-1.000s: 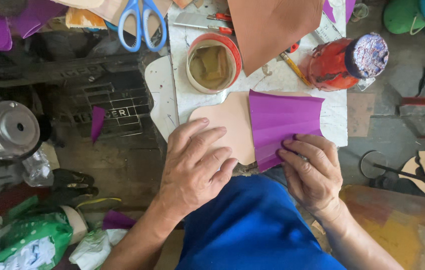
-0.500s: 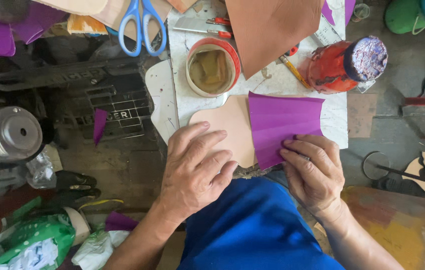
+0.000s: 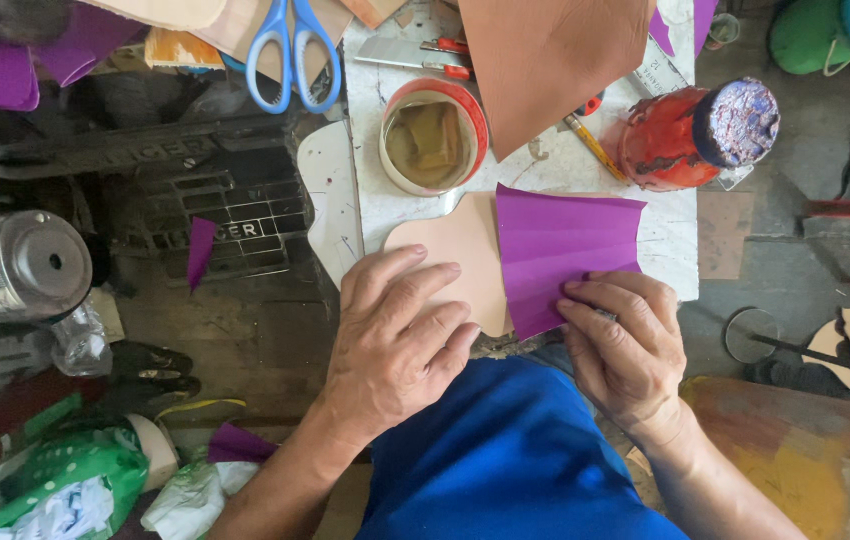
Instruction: The person rubs a small block over the surface of a tan leather piece, then places a purple leather piece on top of a larger tan piece and traces its outline with a pencil. The person then folds the tan leather piece.
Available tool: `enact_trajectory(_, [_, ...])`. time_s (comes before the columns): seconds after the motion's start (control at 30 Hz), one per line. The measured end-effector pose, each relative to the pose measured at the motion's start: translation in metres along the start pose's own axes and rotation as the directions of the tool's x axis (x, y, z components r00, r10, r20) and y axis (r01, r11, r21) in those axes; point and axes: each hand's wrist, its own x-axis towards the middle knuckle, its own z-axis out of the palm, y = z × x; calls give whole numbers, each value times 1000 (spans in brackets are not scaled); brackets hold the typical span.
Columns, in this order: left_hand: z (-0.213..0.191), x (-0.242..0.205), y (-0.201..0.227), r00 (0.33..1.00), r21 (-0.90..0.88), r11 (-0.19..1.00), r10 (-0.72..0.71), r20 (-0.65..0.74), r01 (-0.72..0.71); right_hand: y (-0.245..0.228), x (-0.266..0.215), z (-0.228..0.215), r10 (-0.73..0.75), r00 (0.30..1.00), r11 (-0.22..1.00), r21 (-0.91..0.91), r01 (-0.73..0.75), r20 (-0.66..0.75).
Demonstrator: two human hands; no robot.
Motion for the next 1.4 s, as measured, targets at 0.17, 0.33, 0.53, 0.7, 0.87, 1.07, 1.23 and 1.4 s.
enact_trajectory(0.17, [0, -1, -1, 1000, -1, 1000, 6, -11, -6, 0, 2, 0, -17, 1000, 1000, -12, 17, -8])
enact_trajectory(0.33, [0, 0, -1, 1000, 11, 1000, 6, -19, -6, 2, -1, 1, -14, 1000, 1000, -22, 14, 7])
enact_trajectory(0.53, [-3, 1, -1, 999, 4, 1000, -14, 32, 14, 3, -2, 4, -22, 1000, 1000, -5, 22, -4])
enact_trajectory(0.7, [-8, 8, -2, 987, 40, 999, -9, 160, 2, 8, -8, 8, -34, 999, 999, -6, 33, -26])
enact_trajectory(0.87, [-9, 19, -5, 982, 2, 999, 49, 185, -50, 5, -5, 8, -24, 998, 1000, 0, 24, -50])
enact_trajectory(1.07, [-9, 25, -6, 978, -55, 995, 92, 186, -84, 5, -6, 8, -15, 998, 1000, -13, 15, -57])
enact_trajectory(1.23, [-8, 23, -6, 978, -59, 997, 68, 198, -57, 3, -3, 7, -5, 999, 1000, -28, 3, -44])
enact_trajectory(1.4, [-8, 24, -8, 978, -82, 995, 69, 197, -54, 3, -1, 7, -15, 999, 999, -31, 13, -48])
